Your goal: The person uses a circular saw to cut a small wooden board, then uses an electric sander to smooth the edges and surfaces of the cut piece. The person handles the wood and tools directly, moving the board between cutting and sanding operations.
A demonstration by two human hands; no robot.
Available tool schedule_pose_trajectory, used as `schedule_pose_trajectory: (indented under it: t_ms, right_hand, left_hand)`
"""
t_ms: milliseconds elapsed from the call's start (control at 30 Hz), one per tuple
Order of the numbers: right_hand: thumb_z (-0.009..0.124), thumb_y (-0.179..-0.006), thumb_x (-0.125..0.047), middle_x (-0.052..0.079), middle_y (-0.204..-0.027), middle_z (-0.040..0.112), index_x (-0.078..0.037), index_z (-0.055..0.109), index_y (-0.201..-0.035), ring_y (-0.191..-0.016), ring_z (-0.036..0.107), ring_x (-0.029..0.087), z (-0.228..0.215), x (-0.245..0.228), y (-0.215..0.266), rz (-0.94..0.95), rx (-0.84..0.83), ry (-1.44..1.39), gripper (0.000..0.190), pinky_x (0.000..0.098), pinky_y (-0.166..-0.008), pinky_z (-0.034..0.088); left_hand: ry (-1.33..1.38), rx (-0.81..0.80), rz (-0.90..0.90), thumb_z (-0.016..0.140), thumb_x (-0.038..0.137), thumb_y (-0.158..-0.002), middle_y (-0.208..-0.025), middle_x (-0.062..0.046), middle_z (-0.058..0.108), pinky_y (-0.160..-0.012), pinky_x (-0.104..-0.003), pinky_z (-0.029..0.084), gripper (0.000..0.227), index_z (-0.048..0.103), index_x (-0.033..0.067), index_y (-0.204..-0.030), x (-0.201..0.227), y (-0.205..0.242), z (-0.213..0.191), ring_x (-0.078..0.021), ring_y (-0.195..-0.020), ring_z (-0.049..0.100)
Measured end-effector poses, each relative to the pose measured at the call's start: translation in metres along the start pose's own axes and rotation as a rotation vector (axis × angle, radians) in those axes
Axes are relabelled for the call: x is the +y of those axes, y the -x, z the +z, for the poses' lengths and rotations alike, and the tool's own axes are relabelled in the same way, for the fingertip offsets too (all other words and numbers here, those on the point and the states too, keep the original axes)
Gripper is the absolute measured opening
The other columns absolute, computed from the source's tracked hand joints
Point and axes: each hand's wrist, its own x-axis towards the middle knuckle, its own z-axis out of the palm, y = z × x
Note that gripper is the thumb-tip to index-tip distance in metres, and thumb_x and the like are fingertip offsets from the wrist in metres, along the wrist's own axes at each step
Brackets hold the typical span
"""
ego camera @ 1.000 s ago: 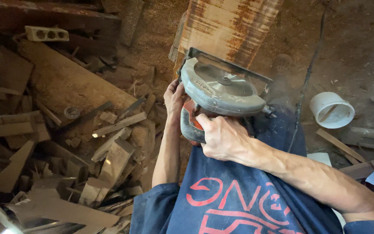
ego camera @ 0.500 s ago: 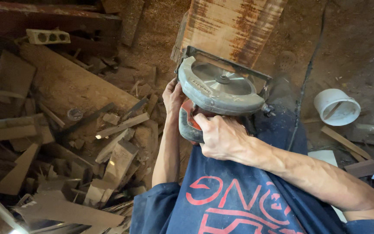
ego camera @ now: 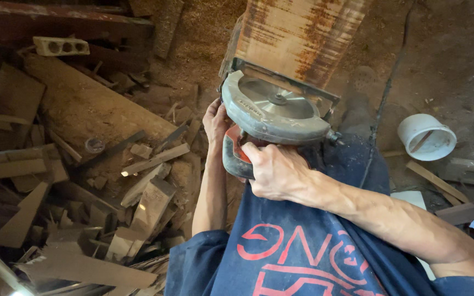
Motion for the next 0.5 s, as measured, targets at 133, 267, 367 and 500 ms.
schedule_pose_trajectory:
  t_ms: [133, 267, 367, 500]
  right_hand:
    - [0.071, -0.077, -0.017, 0.031, -0.072, 0.067, 0.0, 0.059, -0.112, -0.069, 0.067, 0.052, 0.001, -0.004, -0.006, -0.006, 0.011, 0.003, 0.041, 0.0596, -0.065, 0.054]
    - [0.072, -0.078, -0.02, 0.032, -0.073, 0.068, -0.001, 0.059, -0.113, -0.071, 0.067, 0.053, 0.002, -0.007, -0.011, 0.018, -0.003, -0.003, 0.041, 0.0595, -0.066, 0.055]
    - [0.074, -0.079, -0.022, 0.031, -0.074, 0.068, -0.001, 0.059, -0.113, -0.071, 0.068, 0.052, 0.002, -0.011, -0.015, 0.012, -0.004, -0.005, 0.042, 0.0589, -0.066, 0.055]
    - [0.076, -0.078, -0.025, 0.031, -0.073, 0.068, -0.002, 0.059, -0.113, -0.071, 0.068, 0.052, 0.003, -0.014, -0.02, 0.02, -0.003, -0.012, 0.045, 0.0585, -0.065, 0.055]
  left_hand:
    - [0.036, 0.006, -0.009, 0.068, 0.013, -0.097, -0.105, -0.009, 0.072, -0.068, -0.027, 0.057, 0.038, 0.062, -0.007, -0.128, -0.003, -0.009, -0.007, -0.013, -0.081, 0.068]
    - [0.013, 0.002, 0.0, 0.067, 0.012, -0.098, -0.103, -0.009, 0.071, -0.064, -0.026, 0.055, 0.038, 0.063, -0.0077, -0.129, -0.009, -0.018, -0.017, -0.0128, -0.078, 0.066]
    - [0.034, -0.003, 0.013, 0.066, 0.012, -0.097, -0.103, -0.01, 0.072, -0.064, -0.027, 0.056, 0.037, 0.062, -0.0069, -0.129, -0.008, -0.023, -0.019, -0.0136, -0.078, 0.068]
    - [0.076, 0.024, -0.012, 0.064, 0.012, -0.096, -0.107, -0.011, 0.073, -0.069, -0.028, 0.062, 0.037, 0.061, -0.0064, -0.128, 0.001, -0.022, -0.016, -0.0142, -0.084, 0.072]
